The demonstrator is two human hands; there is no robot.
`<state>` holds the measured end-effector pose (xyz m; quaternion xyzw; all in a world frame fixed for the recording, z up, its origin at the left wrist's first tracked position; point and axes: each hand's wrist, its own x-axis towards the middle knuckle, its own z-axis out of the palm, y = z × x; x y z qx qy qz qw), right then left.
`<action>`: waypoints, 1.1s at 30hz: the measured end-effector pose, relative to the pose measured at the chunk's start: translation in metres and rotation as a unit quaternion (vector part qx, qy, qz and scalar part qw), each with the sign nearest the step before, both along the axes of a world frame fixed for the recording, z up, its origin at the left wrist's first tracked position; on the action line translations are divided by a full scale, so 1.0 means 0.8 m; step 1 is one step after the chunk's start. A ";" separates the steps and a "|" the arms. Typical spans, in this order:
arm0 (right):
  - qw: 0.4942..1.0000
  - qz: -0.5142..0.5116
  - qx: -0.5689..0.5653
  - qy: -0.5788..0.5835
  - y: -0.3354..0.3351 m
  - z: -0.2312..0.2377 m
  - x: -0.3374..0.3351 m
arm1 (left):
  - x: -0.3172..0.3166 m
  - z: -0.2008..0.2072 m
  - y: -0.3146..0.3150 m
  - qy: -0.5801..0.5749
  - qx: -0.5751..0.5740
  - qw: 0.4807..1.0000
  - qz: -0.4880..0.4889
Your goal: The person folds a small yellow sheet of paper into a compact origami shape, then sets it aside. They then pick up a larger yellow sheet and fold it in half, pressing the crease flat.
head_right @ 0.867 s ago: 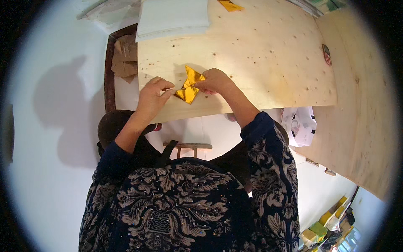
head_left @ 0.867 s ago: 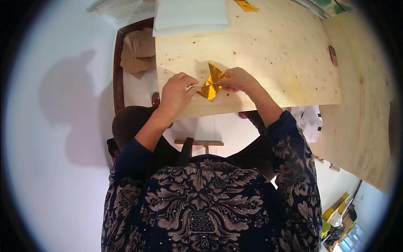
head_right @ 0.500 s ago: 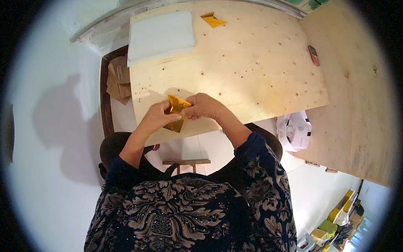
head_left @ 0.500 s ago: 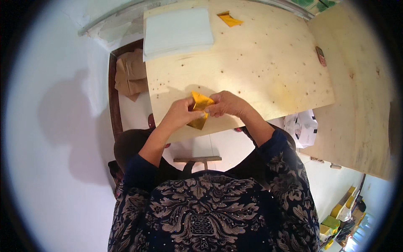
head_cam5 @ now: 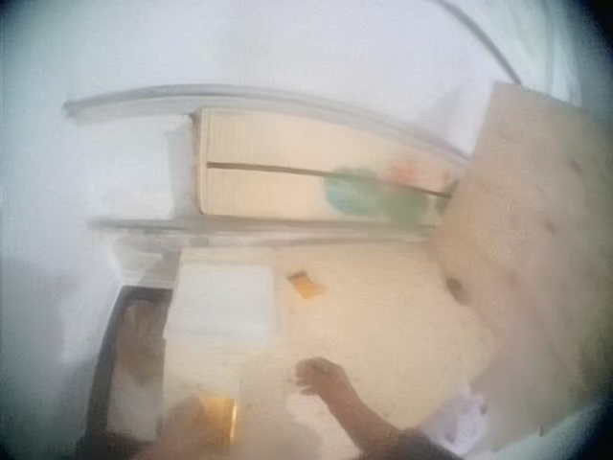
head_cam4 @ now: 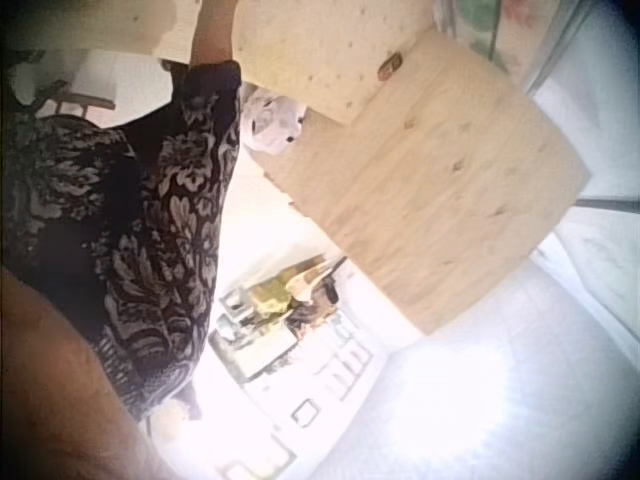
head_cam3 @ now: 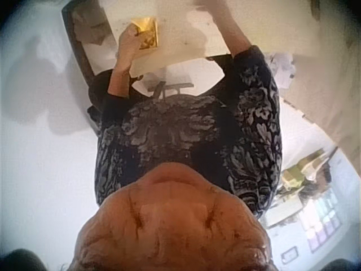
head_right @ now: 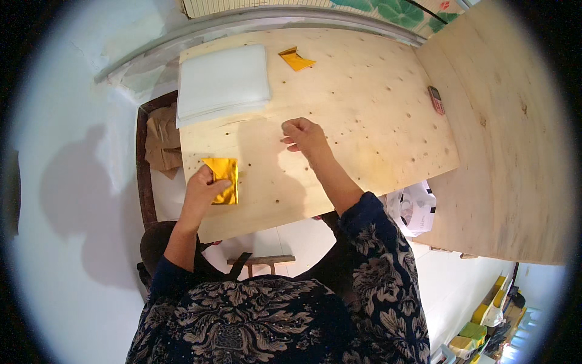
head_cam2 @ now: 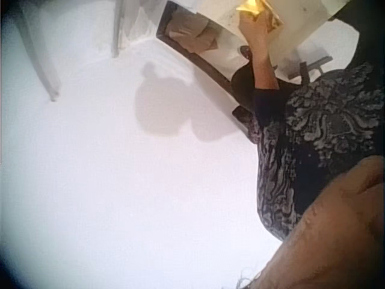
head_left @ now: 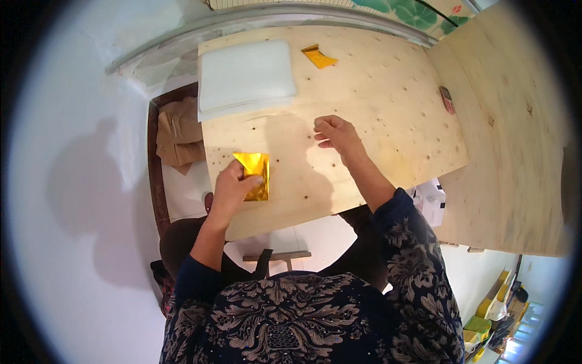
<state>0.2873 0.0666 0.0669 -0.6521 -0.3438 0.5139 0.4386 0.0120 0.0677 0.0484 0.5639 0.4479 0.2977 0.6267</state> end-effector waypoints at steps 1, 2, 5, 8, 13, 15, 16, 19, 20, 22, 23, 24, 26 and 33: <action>1.000 0.014 0.003 0.001 -0.001 0.001 -0.008 | 0.001 0.003 0.003 -0.024 -0.005 0.999 0.021; 0.998 0.061 0.000 0.020 -0.004 0.001 -0.024 | 0.001 0.005 0.006 -0.034 -0.028 0.998 0.040; 0.977 0.183 -0.049 0.097 -0.028 -0.006 -0.083 | 0.001 0.004 0.012 -0.054 -0.052 0.993 0.089; 0.974 0.153 -0.060 0.156 -0.043 -0.014 -0.131 | 0.001 -0.004 0.012 -0.111 -0.053 0.985 0.125; 0.975 0.061 -0.067 0.202 -0.047 -0.014 -0.152 | 0.002 -0.017 0.010 -0.213 -0.060 0.963 0.155; 0.971 0.049 -0.075 0.220 -0.048 -0.008 -0.152 | -0.005 -0.014 0.016 -0.198 -0.117 0.962 0.146; 0.972 0.046 -0.073 0.217 -0.048 -0.005 -0.148 | -0.006 -0.010 0.018 -0.188 -0.151 0.959 0.146; 0.977 0.019 -0.038 0.208 -0.052 0.009 -0.127 | -0.003 0.010 0.036 -0.235 -0.173 0.946 0.140; 0.982 0.006 -0.013 0.189 -0.051 0.015 -0.115 | 0.001 0.019 0.045 -0.258 -0.160 0.945 0.119; 0.982 -0.021 0.060 0.175 -0.053 0.023 -0.091 | 0.022 0.035 0.063 -0.164 -0.131 0.977 0.040; 0.985 -0.019 0.080 0.153 -0.052 0.025 -0.083 | 0.035 0.043 0.070 -0.136 -0.094 0.986 -0.009; 0.985 -0.023 0.105 0.136 -0.052 0.025 -0.076 | 0.046 0.050 0.074 -0.147 -0.106 0.983 -0.029; 0.987 -0.034 0.147 0.064 -0.052 0.024 -0.067 | 0.061 0.066 0.077 0.026 0.208 0.970 0.123; 0.941 -0.009 0.252 -0.227 -0.063 0.034 -0.050 | 0.072 0.107 0.063 0.100 0.450 0.886 -0.050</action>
